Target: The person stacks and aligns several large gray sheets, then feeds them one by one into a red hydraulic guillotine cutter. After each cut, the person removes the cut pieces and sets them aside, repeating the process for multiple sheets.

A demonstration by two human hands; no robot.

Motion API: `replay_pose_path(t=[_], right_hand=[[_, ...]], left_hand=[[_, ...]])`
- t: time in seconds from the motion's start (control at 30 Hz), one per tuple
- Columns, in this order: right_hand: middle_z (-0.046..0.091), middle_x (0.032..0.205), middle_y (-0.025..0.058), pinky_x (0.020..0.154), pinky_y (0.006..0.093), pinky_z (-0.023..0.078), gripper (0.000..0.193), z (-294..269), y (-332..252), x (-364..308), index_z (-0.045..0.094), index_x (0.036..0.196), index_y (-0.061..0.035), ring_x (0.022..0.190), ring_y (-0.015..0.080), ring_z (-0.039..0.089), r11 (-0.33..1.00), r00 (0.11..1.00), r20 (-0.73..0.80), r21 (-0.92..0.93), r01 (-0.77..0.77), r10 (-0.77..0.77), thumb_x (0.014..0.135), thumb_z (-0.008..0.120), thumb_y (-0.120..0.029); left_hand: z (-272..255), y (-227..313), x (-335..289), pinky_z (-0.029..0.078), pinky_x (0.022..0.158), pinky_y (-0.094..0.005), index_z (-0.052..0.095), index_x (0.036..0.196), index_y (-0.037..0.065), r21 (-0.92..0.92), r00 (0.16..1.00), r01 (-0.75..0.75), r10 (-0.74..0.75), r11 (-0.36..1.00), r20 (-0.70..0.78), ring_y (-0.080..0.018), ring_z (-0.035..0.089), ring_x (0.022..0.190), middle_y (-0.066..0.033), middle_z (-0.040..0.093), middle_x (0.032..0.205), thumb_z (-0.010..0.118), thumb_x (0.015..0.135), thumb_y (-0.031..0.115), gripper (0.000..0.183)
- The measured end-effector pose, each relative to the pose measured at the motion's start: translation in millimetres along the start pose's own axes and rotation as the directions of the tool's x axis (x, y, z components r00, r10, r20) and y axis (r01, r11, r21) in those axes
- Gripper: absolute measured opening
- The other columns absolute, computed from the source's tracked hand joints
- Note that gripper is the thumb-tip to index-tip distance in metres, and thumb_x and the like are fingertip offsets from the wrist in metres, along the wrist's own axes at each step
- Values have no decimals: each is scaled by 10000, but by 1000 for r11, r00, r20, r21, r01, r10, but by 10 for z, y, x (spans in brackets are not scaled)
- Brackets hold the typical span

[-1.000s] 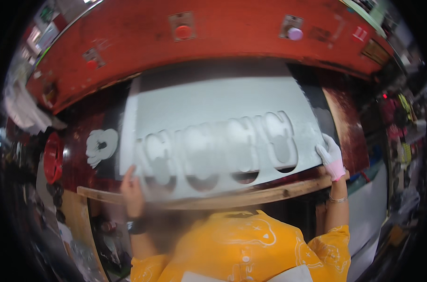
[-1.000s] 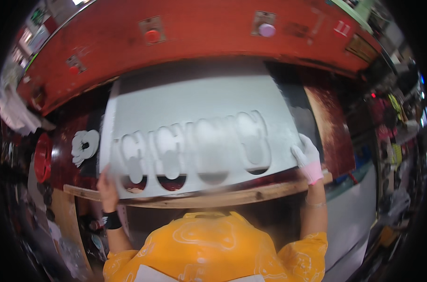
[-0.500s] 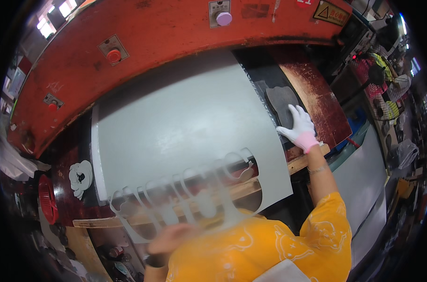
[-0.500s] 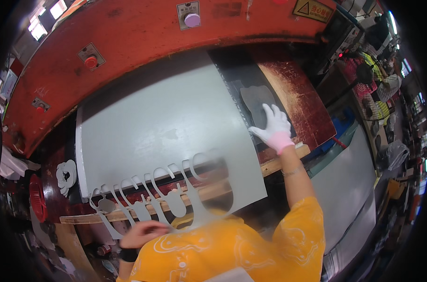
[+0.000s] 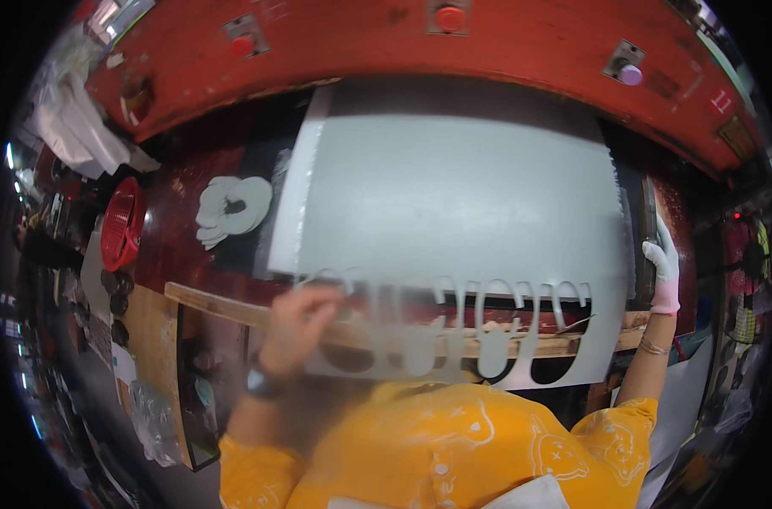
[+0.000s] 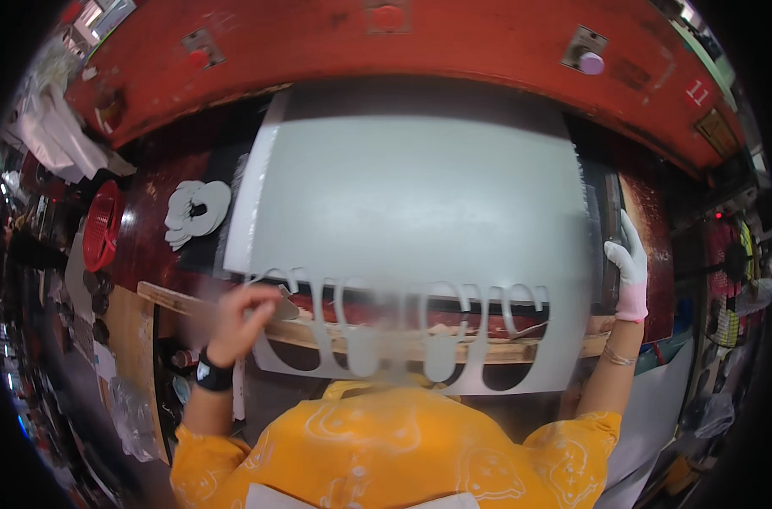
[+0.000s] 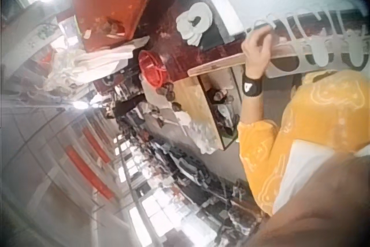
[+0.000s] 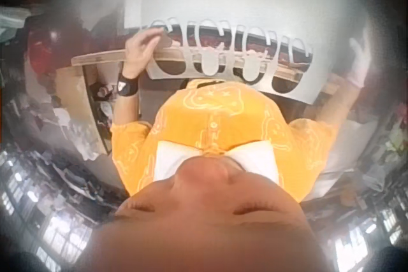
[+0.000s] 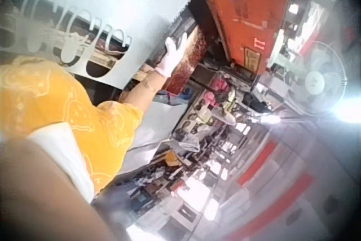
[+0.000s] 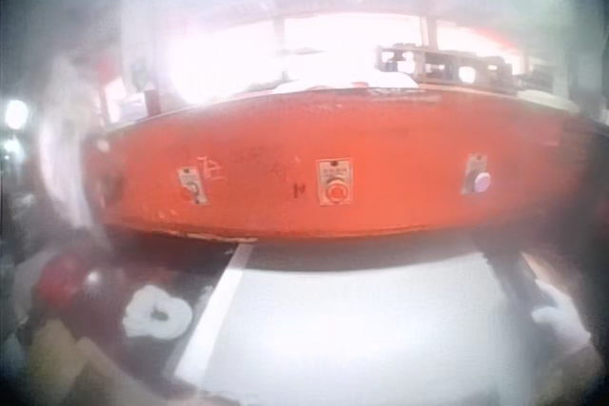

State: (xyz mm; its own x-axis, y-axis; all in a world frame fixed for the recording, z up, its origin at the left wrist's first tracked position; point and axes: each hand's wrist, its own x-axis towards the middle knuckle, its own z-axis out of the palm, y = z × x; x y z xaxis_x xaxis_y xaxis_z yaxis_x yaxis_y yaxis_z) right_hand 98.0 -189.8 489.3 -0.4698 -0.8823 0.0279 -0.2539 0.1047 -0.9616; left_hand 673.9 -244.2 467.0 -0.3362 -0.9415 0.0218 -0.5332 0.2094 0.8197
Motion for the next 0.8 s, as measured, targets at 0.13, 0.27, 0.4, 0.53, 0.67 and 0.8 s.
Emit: replay_pose_path(t=[0.13,0.27,0.4,0.53,0.67,0.8], right_hand=[[505,1349,137,1030,319,389,739,1248,-779,-310,410,1403,61,1199,202,507,974,944,268,-68,218,-192,728,643,-126],[526,1329,152,1036,318,389,777,2501,-1099,-422,440,1377,68,1203,210,502,998,880,472,13,56,-55,682,740,-110],[509,1358,203,1074,364,363,779,3380,-1068,-433,474,1373,-11,1268,298,483,960,847,520,-162,227,-113,673,745,-217],[442,1385,221,1019,453,398,728,4114,-1047,-466,492,1369,-151,1187,420,475,630,924,352,-685,365,-152,689,686,-322],[375,1444,252,1024,490,386,806,4470,-1105,-536,432,1414,-178,1218,460,443,441,956,289,-852,281,-49,688,705,-395],[334,1467,247,1047,504,365,850,4475,-1102,-413,425,1412,-153,1267,454,386,492,952,306,-824,281,-33,677,734,-445]], left_hand=[[-285,-430,516,499,836,-338,693,998,36,265,936,-343,352,901,14,-269,623,950,-109,691,973,661,792,58,210],[-519,-663,821,490,882,-354,694,1007,37,128,895,-446,439,886,84,-287,613,981,-122,680,1017,675,782,70,228],[-439,-798,822,424,1009,-428,696,1029,58,180,854,-514,482,838,196,-348,545,1151,-127,628,1156,712,748,132,292],[-166,-918,740,430,978,-441,699,1020,83,238,841,-535,539,810,55,-350,528,1181,-97,634,1146,723,728,141,299],[-100,-941,770,448,929,-435,697,953,86,192,863,-496,505,847,5,-332,551,1142,-83,644,1121,732,715,141,247],[-164,-894,794,467,882,-409,685,892,84,146,861,-499,508,854,-34,-316,579,1062,-81,645,1073,748,693,134,214]])
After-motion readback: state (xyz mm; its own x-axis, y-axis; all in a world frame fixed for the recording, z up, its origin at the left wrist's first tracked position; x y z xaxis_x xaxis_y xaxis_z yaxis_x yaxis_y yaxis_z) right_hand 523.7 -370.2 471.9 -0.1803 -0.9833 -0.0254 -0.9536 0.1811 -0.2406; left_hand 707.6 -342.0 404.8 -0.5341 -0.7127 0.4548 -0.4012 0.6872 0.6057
